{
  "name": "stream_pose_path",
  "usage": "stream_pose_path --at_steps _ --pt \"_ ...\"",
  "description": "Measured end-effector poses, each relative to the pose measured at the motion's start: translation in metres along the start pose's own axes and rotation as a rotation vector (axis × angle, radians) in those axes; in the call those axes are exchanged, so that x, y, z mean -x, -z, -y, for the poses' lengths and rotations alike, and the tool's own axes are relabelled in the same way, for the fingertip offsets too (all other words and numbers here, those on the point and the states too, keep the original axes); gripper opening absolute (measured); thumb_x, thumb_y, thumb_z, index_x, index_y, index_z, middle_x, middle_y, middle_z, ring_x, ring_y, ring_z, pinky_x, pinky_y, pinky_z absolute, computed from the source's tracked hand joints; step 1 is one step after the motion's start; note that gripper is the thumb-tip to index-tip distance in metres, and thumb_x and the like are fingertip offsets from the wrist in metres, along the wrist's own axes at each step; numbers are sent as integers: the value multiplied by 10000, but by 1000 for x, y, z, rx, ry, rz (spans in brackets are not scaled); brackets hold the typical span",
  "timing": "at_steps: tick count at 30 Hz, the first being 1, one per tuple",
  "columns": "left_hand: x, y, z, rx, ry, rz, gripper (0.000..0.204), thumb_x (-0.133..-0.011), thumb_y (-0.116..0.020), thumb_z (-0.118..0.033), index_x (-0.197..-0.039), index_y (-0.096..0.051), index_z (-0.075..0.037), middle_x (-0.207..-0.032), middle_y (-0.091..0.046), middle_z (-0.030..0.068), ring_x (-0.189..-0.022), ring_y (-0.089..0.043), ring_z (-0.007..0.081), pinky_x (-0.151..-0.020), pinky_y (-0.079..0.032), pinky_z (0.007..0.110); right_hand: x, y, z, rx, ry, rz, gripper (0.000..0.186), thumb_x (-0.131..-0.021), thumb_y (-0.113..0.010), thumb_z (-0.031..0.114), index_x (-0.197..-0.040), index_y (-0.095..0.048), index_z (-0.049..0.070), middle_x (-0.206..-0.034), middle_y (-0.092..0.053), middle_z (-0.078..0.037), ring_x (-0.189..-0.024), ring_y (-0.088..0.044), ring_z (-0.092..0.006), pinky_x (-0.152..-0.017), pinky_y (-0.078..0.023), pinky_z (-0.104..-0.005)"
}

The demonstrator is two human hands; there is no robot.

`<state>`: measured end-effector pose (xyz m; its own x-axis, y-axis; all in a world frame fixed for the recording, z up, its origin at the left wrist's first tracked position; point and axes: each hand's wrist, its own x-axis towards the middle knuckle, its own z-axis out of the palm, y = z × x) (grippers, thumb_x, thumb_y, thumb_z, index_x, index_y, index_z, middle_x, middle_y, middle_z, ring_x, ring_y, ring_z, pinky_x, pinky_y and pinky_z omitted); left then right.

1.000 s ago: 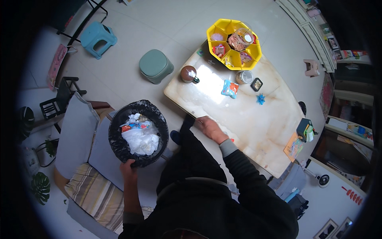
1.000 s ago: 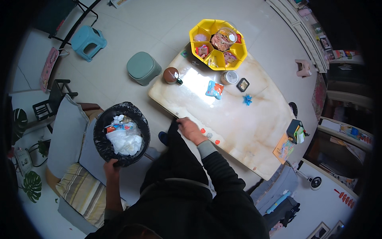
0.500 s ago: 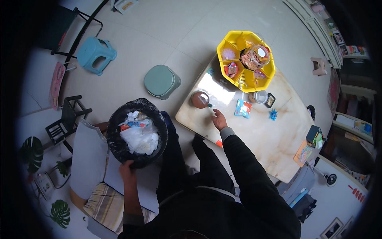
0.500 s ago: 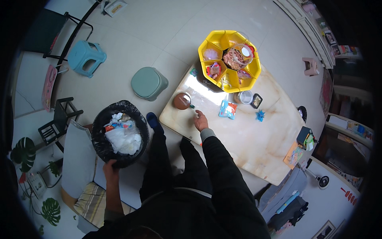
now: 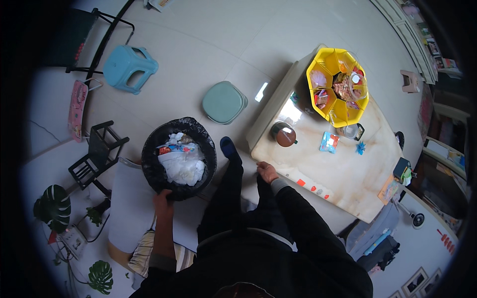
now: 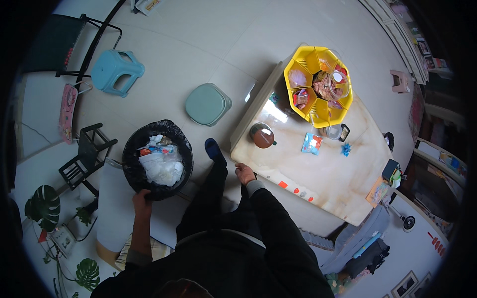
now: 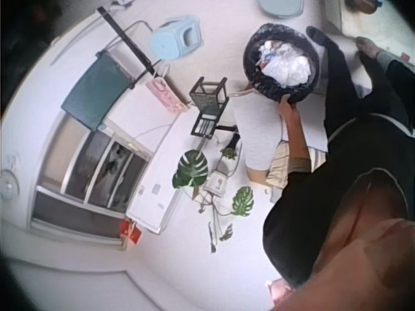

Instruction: The person clears a cluttered coffee table by hand, placing trash into a bin and wiping the surface with paper towels. They then move a small stool and place a blue star decoration into a potted plant.

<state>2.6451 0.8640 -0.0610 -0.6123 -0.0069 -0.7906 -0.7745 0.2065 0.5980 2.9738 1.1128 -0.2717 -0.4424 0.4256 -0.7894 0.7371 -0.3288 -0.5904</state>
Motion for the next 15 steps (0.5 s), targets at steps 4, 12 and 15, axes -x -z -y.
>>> stream_pose_path --at_steps 4,12,15 --pt "-12 13 -16 10 7 -37 261 -713 -636 12 -970 -596 -13 -876 -598 91 -839 -612 249 -702 -518 377 -21 -21 40 -36 195 54 325 -861 -555 129 -1171 -579 33 -969 -668 -140 -914 -638 -254 -842 -492 -343" --pt "-4 21 -33 -3 23 -52 201 -757 -668 -49 -945 -613 -3 -892 -638 93 -798 -634 235 -646 -520 377 -27 -4 57 -15 281 13 268 -863 -553 103 -1117 -592 28 -909 -652 -127 -843 -625 -249 -806 -489 -327" --pt "5 7 -43 19 5 -30 155 -781 -656 -69 -920 -611 -19 -872 -640 80 -754 -629 223 -606 -495 358 -12 12 39 23 299 -28 279 -837 -558 85 -1107 -602 31 -932 -658 -146 -872 -633 -287 -822 -493 -349"
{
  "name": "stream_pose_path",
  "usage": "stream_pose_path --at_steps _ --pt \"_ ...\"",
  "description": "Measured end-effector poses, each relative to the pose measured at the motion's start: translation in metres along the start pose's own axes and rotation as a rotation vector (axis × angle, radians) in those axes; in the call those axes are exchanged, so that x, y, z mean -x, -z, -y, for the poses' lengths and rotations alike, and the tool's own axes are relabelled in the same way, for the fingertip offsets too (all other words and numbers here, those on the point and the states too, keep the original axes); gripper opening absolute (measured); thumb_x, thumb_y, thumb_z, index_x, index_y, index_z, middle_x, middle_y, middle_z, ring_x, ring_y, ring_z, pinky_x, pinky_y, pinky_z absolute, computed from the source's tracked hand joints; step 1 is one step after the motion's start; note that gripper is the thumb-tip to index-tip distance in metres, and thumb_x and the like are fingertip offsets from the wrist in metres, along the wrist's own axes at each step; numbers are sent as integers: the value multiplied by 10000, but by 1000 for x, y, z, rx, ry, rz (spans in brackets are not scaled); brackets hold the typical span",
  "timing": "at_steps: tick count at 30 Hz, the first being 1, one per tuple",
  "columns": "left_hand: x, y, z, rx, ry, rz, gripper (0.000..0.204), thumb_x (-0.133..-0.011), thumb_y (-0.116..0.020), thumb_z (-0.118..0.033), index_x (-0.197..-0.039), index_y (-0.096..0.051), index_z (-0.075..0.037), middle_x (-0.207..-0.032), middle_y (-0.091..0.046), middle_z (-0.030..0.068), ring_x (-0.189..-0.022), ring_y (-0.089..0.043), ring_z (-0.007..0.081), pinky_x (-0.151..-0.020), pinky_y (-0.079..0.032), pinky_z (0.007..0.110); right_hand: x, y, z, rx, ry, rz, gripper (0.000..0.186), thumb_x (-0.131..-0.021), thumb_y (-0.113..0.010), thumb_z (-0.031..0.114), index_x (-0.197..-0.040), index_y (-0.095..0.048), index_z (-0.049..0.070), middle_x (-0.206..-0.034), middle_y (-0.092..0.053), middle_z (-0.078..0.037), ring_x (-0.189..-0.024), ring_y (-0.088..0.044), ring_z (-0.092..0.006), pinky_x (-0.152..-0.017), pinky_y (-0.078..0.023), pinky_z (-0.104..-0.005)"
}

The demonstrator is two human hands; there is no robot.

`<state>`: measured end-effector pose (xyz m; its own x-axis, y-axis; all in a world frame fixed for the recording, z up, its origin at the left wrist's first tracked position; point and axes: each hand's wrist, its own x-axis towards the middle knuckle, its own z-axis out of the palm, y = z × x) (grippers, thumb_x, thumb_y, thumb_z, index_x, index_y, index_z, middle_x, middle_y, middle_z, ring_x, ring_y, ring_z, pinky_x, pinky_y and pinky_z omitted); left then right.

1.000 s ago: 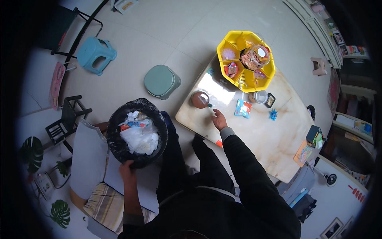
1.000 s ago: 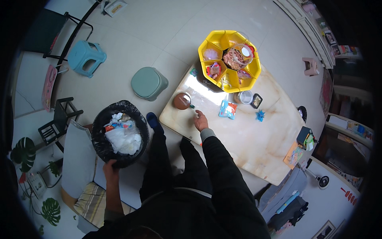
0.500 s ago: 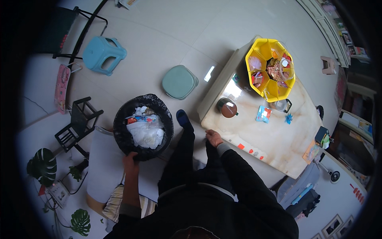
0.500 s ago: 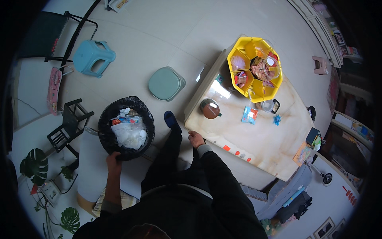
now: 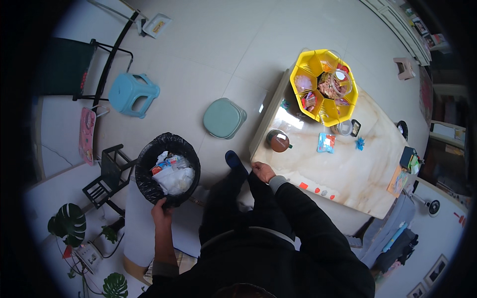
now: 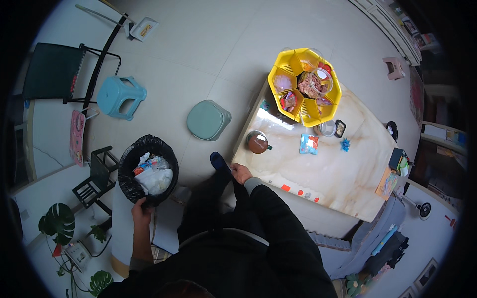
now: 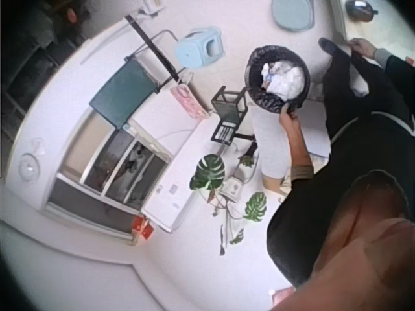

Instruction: The person clears a cluttered coffee table by hand, placing trash into a bin and wiping the surface with paper towels. They then move a small stool and place a blue star decoration into a potted plant.

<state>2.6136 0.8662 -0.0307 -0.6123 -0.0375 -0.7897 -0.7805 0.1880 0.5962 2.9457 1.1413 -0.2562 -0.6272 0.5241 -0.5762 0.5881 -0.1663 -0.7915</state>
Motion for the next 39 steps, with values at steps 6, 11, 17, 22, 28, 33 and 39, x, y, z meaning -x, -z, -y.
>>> stream_pose_path --at_steps 6,11,17,22,28,33,39 --pt "-9 -15 -14 52 89 102 232 -797 -649 -77 -1006 -589 3 -910 -646 109 -733 -635 237 -689 -566 425 25 9 -38 89 -293 -140 488 -777 -612 160 -1233 -538 0 -1030 -649 -222 -997 -616 -369 -910 -480 -396" --pt "-67 -28 -45 -8 166 108 295 -823 -642 -92 -1093 -575 4 -1009 -651 133 -933 -643 292 -814 -553 463 9 -22 -25 10 -416 -437 770 -775 -631 204 -1431 -276 12 -1369 -415 -306 -1248 -461 -401 -1024 -407 -428" --pt "-119 -40 -106 -84 245 277 274 -860 -625 -110 -1111 -580 -11 -1106 -635 144 -1005 -628 299 -842 -538 460 -52 -44 14 -18 -792 -358 970 -746 -679 271 -1502 -86 141 -1334 -262 -444 -1166 -460 -545 -1038 -394 -449" --pt "-150 -25 -168 -67 196 397 320 -884 -602 -127 -1179 -559 -11 -1143 -627 139 -1042 -614 304 -885 -514 455 -61 -51 27 -39 -785 -479 957 -726 -697 317 -1495 -156 139 -1341 -238 -434 -1162 -471 -521 -1046 -387 -426" --pt "-181 -32 -202 -97 169 468 364 -886 -589 -137 -1222 -542 -4 -1182 -619 169 -1081 -607 335 -949 -492 481 -57 -54 19 -48 -795 -523 950 -723 -710 331 -1492 -188 135 -1357 -220 -440 -1198 -441 -521 -1046 -386 -414" --pt "-179 -35 -234 -128 152 383 377 -868 -593 -110 -1222 -529 3 -1203 -606 176 -1093 -605 329 -947 -500 489 -58 -54 18 -56 -771 -556 922 -717 -714 329 -1477 -233 124 -1350 -234 -413 -1207 -442 -489 -1043 -392 -405" --pt "-184 -46 -245 -187 152 385 384 -820 -600 -70 -1189 -533 13 -1179 -613 175 -1083 -609 335 -931 -513 492 -52 -62 15 -77 -716 -596 913 -696 -726 316 -1454 -271 91 -1346 -254 -354 -1218 -419 -479 -1046 -389 -409"
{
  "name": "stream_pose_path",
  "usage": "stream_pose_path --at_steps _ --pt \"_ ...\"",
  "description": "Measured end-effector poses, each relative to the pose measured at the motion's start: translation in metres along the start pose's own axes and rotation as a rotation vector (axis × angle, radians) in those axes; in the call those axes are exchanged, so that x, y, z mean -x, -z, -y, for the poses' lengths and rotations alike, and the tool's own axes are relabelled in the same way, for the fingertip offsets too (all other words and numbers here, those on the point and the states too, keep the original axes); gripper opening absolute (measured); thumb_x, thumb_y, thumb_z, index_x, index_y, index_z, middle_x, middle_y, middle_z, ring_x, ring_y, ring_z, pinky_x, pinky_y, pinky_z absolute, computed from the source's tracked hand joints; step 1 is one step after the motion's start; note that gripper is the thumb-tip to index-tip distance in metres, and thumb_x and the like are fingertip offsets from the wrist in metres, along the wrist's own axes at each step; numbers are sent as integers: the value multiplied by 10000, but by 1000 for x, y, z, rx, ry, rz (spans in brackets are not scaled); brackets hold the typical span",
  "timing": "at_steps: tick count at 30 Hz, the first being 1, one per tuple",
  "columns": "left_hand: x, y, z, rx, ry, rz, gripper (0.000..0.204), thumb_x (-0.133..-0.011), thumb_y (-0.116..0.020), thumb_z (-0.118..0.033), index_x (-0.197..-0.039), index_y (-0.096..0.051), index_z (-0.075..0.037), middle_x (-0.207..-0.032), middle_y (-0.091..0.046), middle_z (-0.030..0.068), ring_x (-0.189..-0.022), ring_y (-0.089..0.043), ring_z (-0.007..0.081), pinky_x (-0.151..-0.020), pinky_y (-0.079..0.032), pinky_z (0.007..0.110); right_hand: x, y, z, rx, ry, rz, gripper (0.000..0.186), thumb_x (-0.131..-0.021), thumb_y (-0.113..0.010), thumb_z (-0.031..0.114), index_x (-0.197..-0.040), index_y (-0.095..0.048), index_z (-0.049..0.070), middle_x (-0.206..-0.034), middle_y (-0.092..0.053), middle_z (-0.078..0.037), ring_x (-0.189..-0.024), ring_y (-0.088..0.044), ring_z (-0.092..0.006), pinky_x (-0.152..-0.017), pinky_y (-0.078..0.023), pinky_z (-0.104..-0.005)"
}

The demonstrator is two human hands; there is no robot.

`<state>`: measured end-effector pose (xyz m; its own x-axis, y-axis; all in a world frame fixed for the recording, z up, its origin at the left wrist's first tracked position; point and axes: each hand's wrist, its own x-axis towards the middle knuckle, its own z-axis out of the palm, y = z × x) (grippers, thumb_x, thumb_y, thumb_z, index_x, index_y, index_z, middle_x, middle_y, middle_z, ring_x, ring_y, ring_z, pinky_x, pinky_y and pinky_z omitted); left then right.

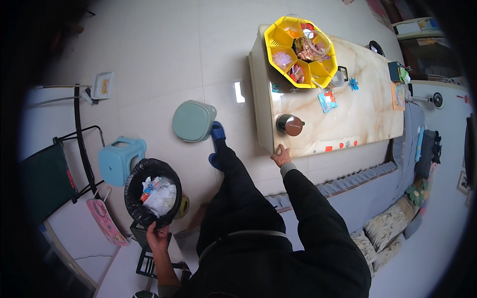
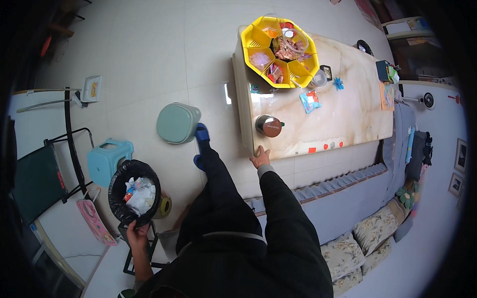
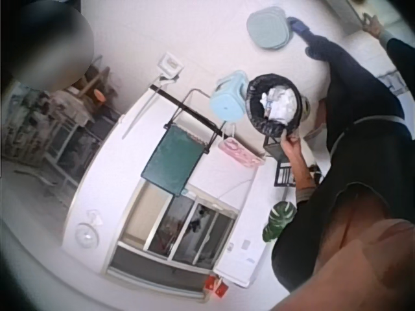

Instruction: The person clears a cluttered coffee table by hand, placing trash into a bin and wiping the surface with paper towels. They then move a small stool and place a blue star decoration into a potted plant.

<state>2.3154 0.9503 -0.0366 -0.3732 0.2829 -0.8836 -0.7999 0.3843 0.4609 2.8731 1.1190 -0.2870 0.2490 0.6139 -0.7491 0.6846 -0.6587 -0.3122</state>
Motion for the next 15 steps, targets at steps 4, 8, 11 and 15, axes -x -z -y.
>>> stream_pose_path --at_steps 4,8,11,15 --pt "-10 -20 7 -83 62 25 374 -771 -594 -25 -1143 -561 -1 -1105 -636 148 -1012 -632 319 -894 -530 480 -3 -2 -5 12 12 -36 826 -702 -724 311 -1405 -365 70 -1335 -351 -318 -1241 -415 -458 -1048 -383 -415" --pt "-18 -50 26 -251 48 85 236 -762 -589 -12 -998 -584 -13 -1025 -629 123 -952 -627 272 -846 -531 448 -15 13 19 470 204 342 557 -778 -654 263 -1264 -536 19 -1148 -591 -255 -1134 -549 -387 -985 -434 -414" --pt "-42 -84 49 -414 -20 166 300 -752 -612 -22 -1052 -612 -24 -969 -633 77 -867 -636 228 -711 -543 391 -12 34 57 30 403 168 407 -823 -602 221 -1164 -608 -1 -1001 -669 -216 -991 -636 -348 -905 -483 -403" --pt "-108 -151 97 -367 65 220 248 -745 -631 -52 -990 -638 -20 -926 -634 69 -772 -634 200 -646 -519 353 -43 82 123 42 616 -123 347 -851 -588 141 -1163 -603 -9 -973 -662 -232 -890 -652 -361 -811 -520 -382"
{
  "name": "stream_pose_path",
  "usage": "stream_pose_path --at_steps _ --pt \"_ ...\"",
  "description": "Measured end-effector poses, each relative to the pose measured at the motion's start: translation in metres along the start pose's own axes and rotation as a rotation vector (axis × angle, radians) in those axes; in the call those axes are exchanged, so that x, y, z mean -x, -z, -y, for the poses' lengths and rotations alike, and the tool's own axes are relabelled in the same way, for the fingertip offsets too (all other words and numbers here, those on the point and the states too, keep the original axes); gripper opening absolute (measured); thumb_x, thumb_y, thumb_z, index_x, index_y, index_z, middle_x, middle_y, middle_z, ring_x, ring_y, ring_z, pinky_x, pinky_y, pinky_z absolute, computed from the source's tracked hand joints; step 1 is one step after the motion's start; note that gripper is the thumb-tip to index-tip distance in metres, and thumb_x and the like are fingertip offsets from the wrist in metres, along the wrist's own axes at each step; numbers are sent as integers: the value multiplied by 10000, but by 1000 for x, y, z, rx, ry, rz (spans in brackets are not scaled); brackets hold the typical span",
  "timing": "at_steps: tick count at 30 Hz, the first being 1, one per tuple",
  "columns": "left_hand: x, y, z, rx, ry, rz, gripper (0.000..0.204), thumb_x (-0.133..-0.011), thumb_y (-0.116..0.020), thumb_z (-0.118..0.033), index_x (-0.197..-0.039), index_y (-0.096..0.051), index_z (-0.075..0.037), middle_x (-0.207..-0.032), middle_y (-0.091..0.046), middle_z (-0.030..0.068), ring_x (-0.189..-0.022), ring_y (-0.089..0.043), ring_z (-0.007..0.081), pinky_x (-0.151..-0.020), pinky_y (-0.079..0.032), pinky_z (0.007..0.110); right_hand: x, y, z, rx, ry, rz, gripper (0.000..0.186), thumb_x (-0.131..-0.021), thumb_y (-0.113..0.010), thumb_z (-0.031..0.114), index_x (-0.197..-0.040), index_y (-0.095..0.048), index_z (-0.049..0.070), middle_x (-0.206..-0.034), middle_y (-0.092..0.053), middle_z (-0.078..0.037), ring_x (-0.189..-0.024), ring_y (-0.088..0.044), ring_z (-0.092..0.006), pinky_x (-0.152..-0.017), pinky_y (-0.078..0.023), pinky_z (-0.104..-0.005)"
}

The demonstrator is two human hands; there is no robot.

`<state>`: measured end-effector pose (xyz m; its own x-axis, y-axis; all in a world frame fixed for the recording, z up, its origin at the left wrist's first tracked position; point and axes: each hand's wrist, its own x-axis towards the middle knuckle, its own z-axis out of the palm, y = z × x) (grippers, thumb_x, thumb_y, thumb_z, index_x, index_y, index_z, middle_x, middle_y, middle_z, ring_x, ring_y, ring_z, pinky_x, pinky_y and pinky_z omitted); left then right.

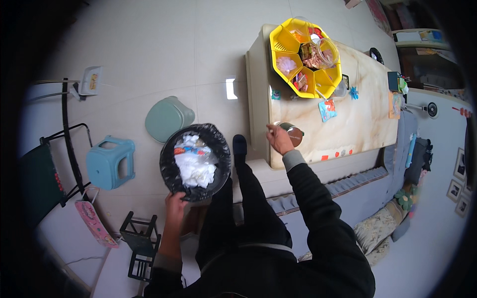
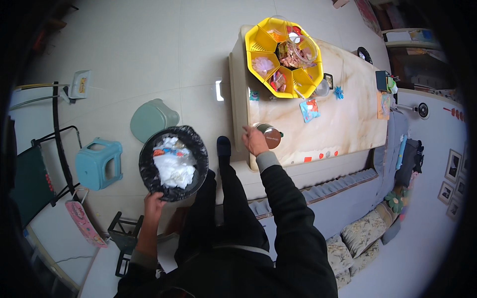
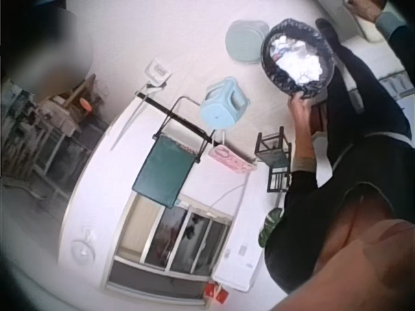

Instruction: The person clears a cluttered coffee table by hand, placing trash into a bin and wiping the surface with paper towels. They then move a small stool and place a blue star decoration into a potted plant.

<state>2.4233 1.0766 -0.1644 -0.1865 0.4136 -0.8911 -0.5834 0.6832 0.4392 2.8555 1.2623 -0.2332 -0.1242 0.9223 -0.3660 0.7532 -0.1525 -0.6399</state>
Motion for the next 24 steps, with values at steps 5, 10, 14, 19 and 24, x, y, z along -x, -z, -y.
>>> stream_pose_path --at_steps 5,10,14,19,24 --pt "-139 -85 29 -53 179 11 241 -744 -629 -61 -985 -631 -42 -854 -626 58 -731 -618 185 -649 -506 356 -90 28 -10 302 -119 -7 504 -847 -625 191 -1299 -488 15 -1230 -522 -266 -1030 -580 -398 -889 -487 -422" --pt "-248 -145 65 -97 230 41 229 -737 -629 -61 -962 -611 -22 -897 -639 86 -795 -642 224 -755 -531 397 -123 30 -33 436 -82 -28 608 -835 -655 225 -1341 -414 -13 -1317 -443 -267 -1147 -497 -429 -971 -439 -423" --pt "-300 -170 85 -36 184 179 229 -748 -607 -29 -977 -603 -18 -926 -647 89 -843 -653 243 -814 -535 432 -129 30 -37 475 4 -62 584 -826 -677 247 -1299 -462 -22 -1271 -481 -268 -1133 -509 -421 -965 -442 -420" --pt "-319 -168 85 -49 222 169 242 -819 -642 -58 -1046 -568 -19 -1067 -616 116 -992 -615 287 -839 -537 501 -133 33 -37 456 -19 4 553 -815 -699 236 -1262 -488 -10 -1211 -519 -262 -1054 -550 -418 -904 -470 -435" --pt "-303 -141 72 -131 207 111 768 -836 -664 -106 -1456 -216 -31 -1225 -519 158 -1091 -550 343 -855 -528 509 -137 37 -44 529 8 -14 536 -796 -724 248 -1226 -515 5 -1122 -569 -260 -991 -579 -411 -856 -484 -435"
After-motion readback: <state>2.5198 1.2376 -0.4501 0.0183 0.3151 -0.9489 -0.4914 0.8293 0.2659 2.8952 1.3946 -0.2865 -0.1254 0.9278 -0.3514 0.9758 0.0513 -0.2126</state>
